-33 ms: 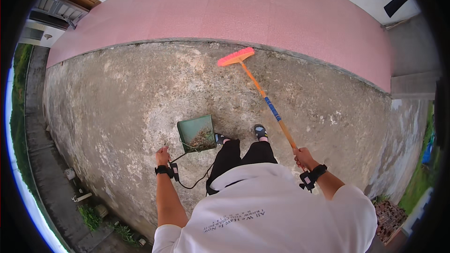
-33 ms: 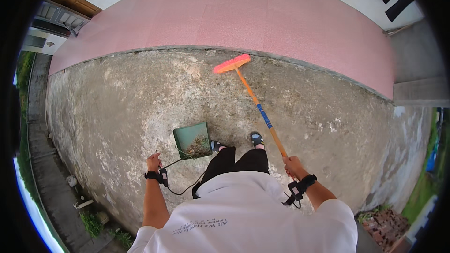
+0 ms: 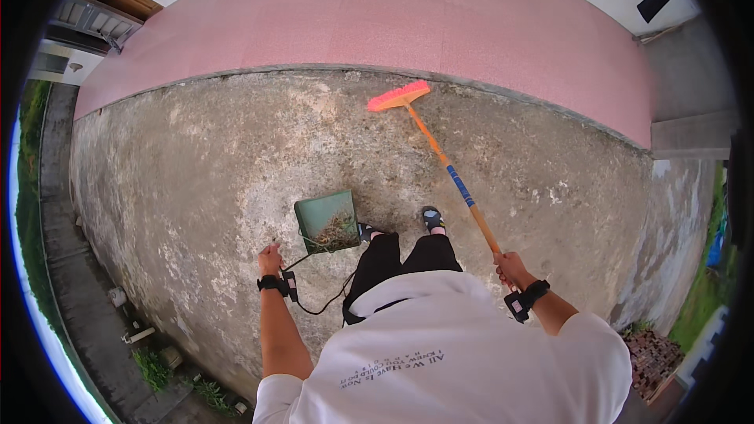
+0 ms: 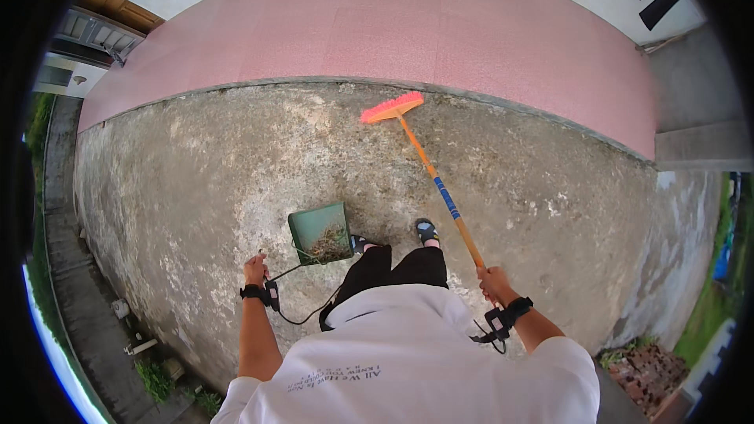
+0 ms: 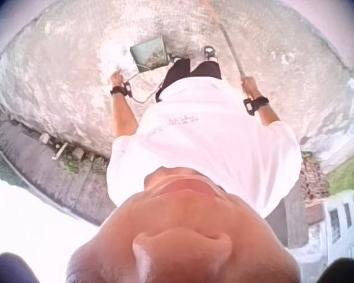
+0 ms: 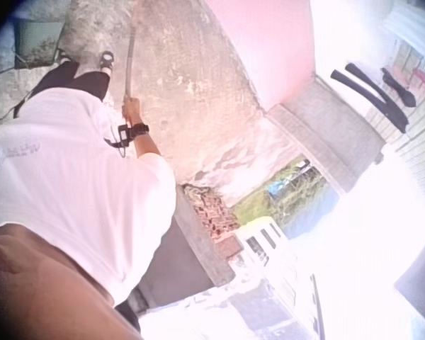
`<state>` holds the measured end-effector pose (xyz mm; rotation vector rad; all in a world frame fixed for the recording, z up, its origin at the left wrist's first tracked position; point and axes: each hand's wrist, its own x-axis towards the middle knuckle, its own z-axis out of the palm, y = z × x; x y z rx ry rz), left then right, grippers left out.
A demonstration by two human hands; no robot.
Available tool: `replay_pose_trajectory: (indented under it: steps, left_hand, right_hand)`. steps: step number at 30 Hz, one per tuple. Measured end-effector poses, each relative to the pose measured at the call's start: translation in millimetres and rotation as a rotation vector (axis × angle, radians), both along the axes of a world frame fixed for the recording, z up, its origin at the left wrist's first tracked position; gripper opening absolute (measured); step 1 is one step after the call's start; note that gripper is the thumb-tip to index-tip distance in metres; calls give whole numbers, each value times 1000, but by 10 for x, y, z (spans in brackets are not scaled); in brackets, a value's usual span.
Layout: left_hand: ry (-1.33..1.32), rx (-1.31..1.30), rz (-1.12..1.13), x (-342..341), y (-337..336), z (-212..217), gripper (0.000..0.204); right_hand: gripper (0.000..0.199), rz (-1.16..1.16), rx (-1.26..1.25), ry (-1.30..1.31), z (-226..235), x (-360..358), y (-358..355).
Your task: Sweep debris into a dustpan and clear the broom bristles.
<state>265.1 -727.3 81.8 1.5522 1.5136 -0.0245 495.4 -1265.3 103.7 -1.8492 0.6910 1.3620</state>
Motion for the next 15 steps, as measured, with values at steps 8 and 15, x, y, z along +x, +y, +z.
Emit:
replay_pose_trajectory:
  steps: [8,15]
  left_hand:
    - [-29,-8,-152,782,-265,35,28]
    - [-96,-27,-273,1142,-511,89,30]
  right_hand:
    - [34,324,-148,-239,525,-566,-841]
    - [35,640,-21,-616,129,10,-414]
